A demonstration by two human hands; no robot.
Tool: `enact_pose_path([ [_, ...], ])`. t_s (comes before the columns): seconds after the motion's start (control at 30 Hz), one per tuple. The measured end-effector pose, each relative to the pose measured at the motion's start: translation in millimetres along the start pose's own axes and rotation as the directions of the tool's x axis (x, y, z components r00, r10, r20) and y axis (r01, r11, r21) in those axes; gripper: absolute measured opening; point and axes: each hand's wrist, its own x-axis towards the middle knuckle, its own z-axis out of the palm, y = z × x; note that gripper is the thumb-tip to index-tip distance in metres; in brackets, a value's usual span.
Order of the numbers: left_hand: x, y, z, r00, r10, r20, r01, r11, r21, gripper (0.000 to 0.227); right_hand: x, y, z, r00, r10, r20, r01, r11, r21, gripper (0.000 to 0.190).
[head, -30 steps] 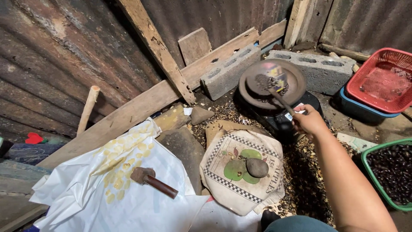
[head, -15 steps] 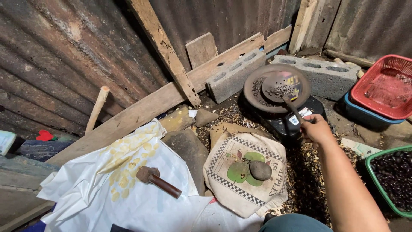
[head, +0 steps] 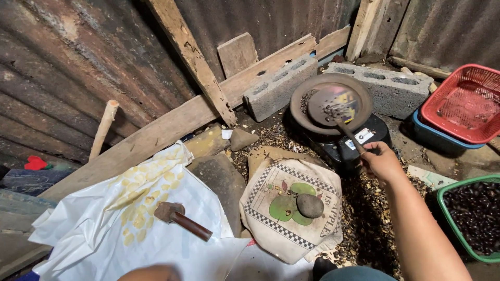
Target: Cracking nuts with a stone, extracting kernels, and flattening them with a wooden mallet.
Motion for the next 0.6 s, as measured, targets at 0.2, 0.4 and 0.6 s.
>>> enact_pose_path([
  [0.2,107,137,-115,0.984,0.175,-0.033,-0.178,0.969,-0.172,0.048,-29,-32,-8,0.995,0.057,0.077,-0.057,0.998,-0.009,0.022],
  [0.4,176,253,-179,0.925,0.285,-0.252,-0.38,0.727,-0.571,0.049,-27,-35,-10,0.996,0.025,0.083,-0.017,0.995,-0.094,0.024],
  [0.6,224,306,-211,0.983,0.085,-0.166,-0.183,0.274,-0.944,0.049,-27,-44,-8,0.994,0.02,0.105,-0.008,0.993,-0.116,0.026],
])
